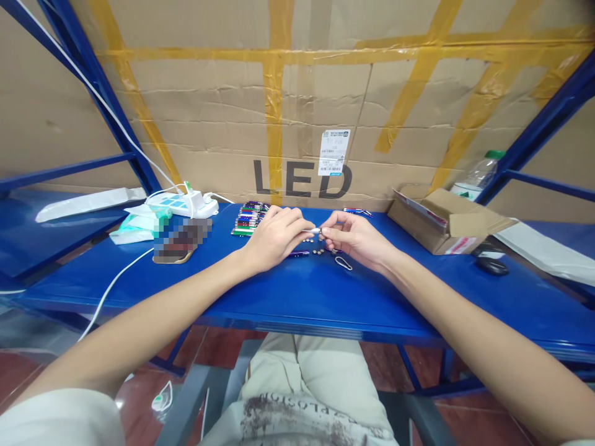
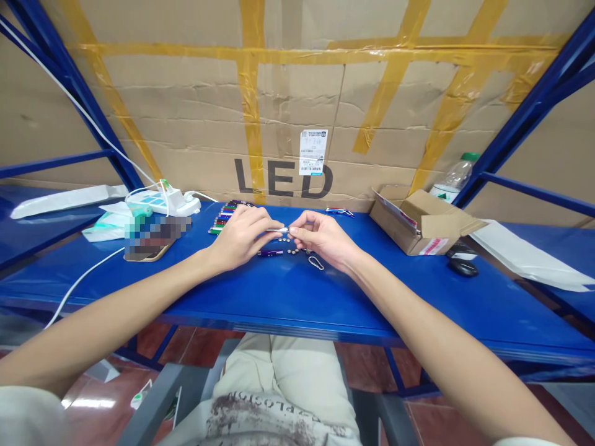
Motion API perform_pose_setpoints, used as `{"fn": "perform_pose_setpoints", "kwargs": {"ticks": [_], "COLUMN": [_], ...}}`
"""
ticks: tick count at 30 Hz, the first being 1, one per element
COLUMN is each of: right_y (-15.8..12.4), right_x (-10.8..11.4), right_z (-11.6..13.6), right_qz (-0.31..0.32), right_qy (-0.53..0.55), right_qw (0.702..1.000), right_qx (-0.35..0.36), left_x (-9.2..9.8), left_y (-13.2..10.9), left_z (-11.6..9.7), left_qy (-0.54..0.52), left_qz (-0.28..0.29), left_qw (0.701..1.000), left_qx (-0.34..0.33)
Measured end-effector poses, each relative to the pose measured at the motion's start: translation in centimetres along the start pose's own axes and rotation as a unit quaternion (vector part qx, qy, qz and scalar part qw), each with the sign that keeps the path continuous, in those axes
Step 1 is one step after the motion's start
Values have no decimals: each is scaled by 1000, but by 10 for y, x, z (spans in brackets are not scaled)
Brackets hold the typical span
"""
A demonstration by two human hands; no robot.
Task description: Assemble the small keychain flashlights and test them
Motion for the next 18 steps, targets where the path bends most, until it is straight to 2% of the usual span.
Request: {"fn": "perform_pose_setpoints", "kwargs": {"ticks": [4, 8, 14, 18], "right_y": [2, 1, -3, -4], "right_x": [1, 1, -2, -4], "right_z": [7, 14, 18, 18], "right_qz": [7, 3, 12, 18], "right_qy": [-119, -225, -293, -291], "right_qw": [989, 963, 940, 940], "right_qx": [88, 146, 173, 179], "left_x": [-5, -9, -9, -9], "left_y": [0, 1, 1, 0], "left_z": [8, 15, 14, 14], "left_qy": [-58, -104, -109, -108], "left_qz": [24, 50, 47, 54], "left_qw": [998, 991, 991, 991], "left_qx": [31, 74, 69, 60]}}
Point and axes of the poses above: each hand's wrist, its own y-axis towards the middle knuckle, its own x-axis out of the back of the hand, z = x × y, the point moved 7 cm from there along y, towards the middle knuckle, and after that the axes turned 13 degrees about x, right-handed, at the moved point
